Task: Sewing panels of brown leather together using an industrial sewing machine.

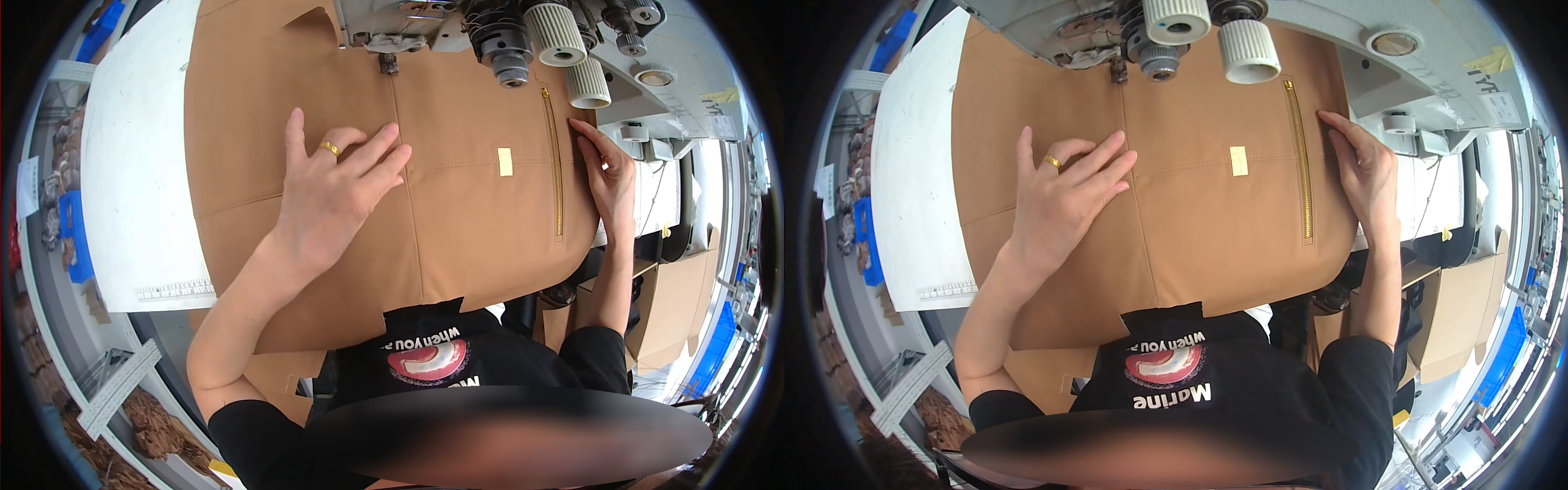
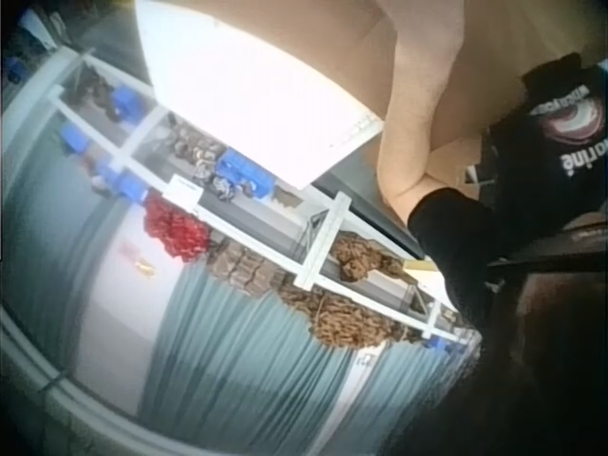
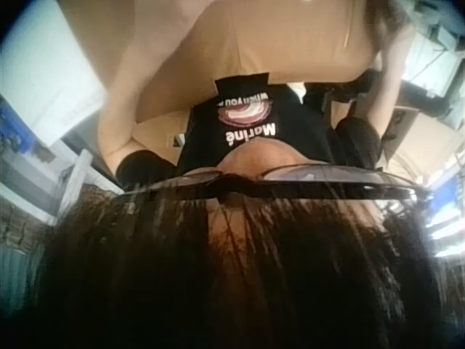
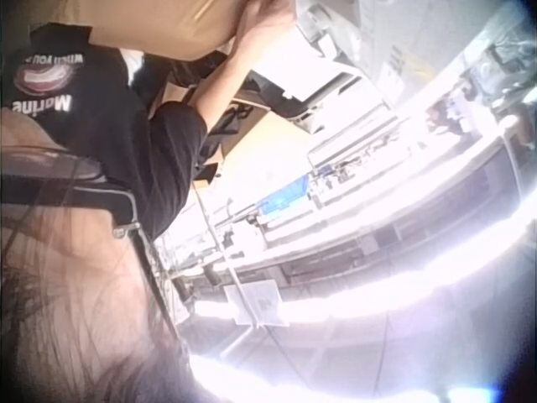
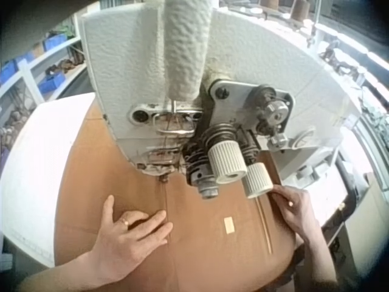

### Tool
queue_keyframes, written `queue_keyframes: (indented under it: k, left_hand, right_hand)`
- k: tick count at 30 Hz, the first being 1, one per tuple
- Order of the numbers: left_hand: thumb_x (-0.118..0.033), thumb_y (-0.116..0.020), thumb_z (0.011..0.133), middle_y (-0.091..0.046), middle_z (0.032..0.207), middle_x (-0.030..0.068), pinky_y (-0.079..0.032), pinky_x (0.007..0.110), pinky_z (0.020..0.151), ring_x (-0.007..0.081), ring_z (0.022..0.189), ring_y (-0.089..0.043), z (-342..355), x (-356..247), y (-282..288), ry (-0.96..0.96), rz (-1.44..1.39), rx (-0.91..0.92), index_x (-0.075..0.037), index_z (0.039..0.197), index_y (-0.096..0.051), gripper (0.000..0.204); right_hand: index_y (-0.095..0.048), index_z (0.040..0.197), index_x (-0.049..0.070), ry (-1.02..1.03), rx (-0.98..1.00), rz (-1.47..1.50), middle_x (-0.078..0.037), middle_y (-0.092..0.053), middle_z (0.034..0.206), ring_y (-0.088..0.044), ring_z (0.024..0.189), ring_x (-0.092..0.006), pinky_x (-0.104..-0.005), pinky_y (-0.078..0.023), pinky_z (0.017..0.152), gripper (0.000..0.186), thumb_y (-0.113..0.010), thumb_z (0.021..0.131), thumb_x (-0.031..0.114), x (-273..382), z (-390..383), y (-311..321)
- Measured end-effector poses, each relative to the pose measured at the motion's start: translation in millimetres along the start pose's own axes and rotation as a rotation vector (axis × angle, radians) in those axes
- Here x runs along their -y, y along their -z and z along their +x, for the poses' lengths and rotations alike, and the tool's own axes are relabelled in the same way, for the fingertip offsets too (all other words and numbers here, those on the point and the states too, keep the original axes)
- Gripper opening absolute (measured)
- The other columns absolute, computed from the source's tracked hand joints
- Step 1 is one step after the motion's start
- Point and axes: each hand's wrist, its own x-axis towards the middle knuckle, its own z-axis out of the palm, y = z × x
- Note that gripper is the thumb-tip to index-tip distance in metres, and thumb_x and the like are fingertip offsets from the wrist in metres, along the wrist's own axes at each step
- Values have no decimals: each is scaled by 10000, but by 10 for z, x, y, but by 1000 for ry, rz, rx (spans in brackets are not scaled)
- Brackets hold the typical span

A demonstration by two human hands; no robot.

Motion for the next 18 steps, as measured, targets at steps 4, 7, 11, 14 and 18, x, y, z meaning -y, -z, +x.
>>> queue_keyframes:
  k: [4,7,11,14,18]
  left_hand:
    - [-402,-730,722,-602,1226,-14,-267,669,1003,188,1033,-535,-17,-83,99,45,-72,48,-139,1144,-658,503]
    - [-461,-714,699,-550,1322,-35,-271,652,997,191,1072,-531,-40,-94,128,98,-97,122,-164,1199,-632,587]
    - [-486,-716,681,-539,1335,-34,-268,652,997,197,1077,-528,-37,-69,120,90,-106,113,-161,1202,-630,620]
    - [-467,-729,684,-563,1292,-20,-269,659,1001,198,1059,-530,-15,-44,108,75,-111,85,-146,1174,-643,592]
    - [-484,-721,674,-557,1310,-36,-272,639,994,185,1053,-536,-75,-71,44,32,-12,72,-164,1193,-635,616]
  right_hand:
    - [-655,1136,50,-32,37,-63,-75,-690,944,-617,804,-114,-243,-474,726,247,-571,905,25,-6,2,32]
    - [-669,1064,64,39,-44,-78,-109,-638,800,-575,644,-214,-289,-464,630,235,-605,847,-1,-13,9,-2]
    - [-670,1053,63,40,-51,-113,-102,-639,794,-561,630,-212,-283,-461,624,222,-612,845,8,-6,12,5]
    - [-669,1053,66,62,-72,-88,-97,-647,808,-570,644,-202,-286,-462,624,218,-617,847,16,-25,20,-14]
    - [-663,1060,50,-9,-59,-34,-98,-668,874,-612,709,-177,-273,-474,656,216,-615,852,18,-2,38,-1]
